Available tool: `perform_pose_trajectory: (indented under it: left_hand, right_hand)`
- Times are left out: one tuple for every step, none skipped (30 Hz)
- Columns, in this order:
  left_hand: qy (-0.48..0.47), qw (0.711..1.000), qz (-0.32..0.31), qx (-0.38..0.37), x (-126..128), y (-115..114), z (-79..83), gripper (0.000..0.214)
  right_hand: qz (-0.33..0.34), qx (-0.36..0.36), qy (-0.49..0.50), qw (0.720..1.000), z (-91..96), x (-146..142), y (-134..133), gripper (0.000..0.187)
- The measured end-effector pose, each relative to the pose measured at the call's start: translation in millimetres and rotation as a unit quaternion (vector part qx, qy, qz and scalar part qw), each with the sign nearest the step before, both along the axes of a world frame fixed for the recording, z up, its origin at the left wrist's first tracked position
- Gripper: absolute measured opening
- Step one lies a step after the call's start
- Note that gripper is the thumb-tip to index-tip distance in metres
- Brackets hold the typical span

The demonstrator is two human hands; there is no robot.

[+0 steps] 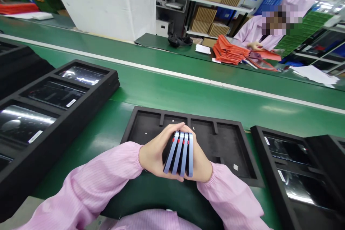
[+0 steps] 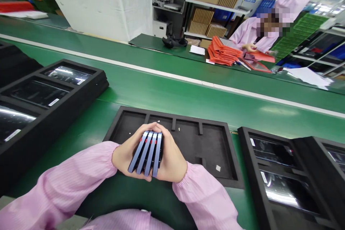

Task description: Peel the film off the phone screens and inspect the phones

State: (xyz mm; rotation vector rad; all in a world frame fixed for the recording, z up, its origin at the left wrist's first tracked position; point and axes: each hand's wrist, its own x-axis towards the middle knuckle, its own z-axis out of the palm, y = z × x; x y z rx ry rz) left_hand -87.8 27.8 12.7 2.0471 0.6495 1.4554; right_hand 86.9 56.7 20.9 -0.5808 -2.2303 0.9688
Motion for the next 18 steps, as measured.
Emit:
perform_pose_trajectory:
  left_hand:
    - [0.013, 1.0, -0.002, -0.005, -4, 0, 5.6, 0.114]
    - [0.025, 1.0, -0.007, -0.007, -7, 1, 11.5, 0.111]
    - [0.037, 0.999, -0.015, -0.007, -9, 1, 17.4, 0.108]
    - [0.052, 0.998, -0.026, -0.008, -11, 0, 23.2, 0.107]
    - [0.068, 0.997, -0.04, -0.009, -13, -1, 28.6, 0.106]
    - [0.086, 0.995, -0.052, -0.012, -14, -2, 33.4, 0.103]
    - [0.102, 0.993, -0.058, -0.015, -15, -4, 37.4, 0.101]
    - [0.114, 0.992, -0.058, -0.02, -16, -5, 40.3, 0.097]
    - [0.121, 0.991, -0.049, -0.024, -16, -7, 42.3, 0.095]
    - [0.124, 0.991, -0.036, -0.028, -16, -9, 43.2, 0.092]
    - [0.123, 0.992, -0.024, -0.032, -16, -10, 43.2, 0.091]
    - [0.122, 0.992, -0.016, -0.031, -16, -11, 42.3, 0.089]
    - [0.122, 0.992, -0.012, -0.023, -16, -11, 40.6, 0.086]
    - [0.123, 0.992, -0.009, -0.008, -15, -11, 38.3, 0.084]
    - [0.126, 0.992, -0.008, 0.015, -15, -10, 35.3, 0.081]
    - [0.131, 0.991, -0.006, 0.041, -15, -9, 31.6, 0.077]
    - [0.139, 0.988, -0.001, 0.067, -16, -8, 27.2, 0.073]
    - [0.151, 0.984, 0.006, 0.092, -16, -7, 22.1, 0.068]
  right_hand:
    - [0.014, 0.007, -0.004, 1.0, 9.4, 2, -1, 0.097]
    - [0.026, 0.009, -0.018, 0.999, 17.8, 3, -1, 0.093]
    - [0.036, 0.009, -0.04, 0.999, 24.8, 6, -1, 0.09]
    - [0.043, 0.01, -0.064, 0.997, 30.5, 7, -1, 0.087]
    - [0.049, 0.012, -0.082, 0.995, 34.8, 9, 0, 0.084]
    - [0.054, 0.015, -0.092, 0.994, 37.6, 10, -1, 0.082]
    - [0.057, 0.022, -0.089, 0.994, 39.3, 11, -1, 0.08]
    - [0.055, 0.03, -0.079, 0.995, 39.9, 10, -1, 0.079]
    - [0.049, 0.038, -0.065, 0.996, 39.5, 10, -2, 0.079]
    - [0.041, 0.046, -0.055, 0.997, 38.5, 9, -2, 0.079]
    - [0.034, 0.058, -0.05, 0.997, 37.0, 9, -3, 0.08]
    - [0.027, 0.077, -0.048, 0.996, 35.1, 8, -3, 0.08]
    - [0.02, 0.101, -0.049, 0.993, 33.0, 8, -2, 0.078]
    - [0.016, 0.131, -0.052, 0.99, 30.7, 8, -1, 0.074]
    - [0.012, 0.164, -0.051, 0.985, 28.4, 8, 1, 0.069]
    - [0.01, 0.198, -0.047, 0.979, 26.0, 9, 3, 0.065]
    - [0.011, 0.229, -0.039, 0.973, 23.6, 10, 6, 0.062]
    - [0.015, 0.254, -0.032, 0.967, 20.9, 10, 8, 0.061]
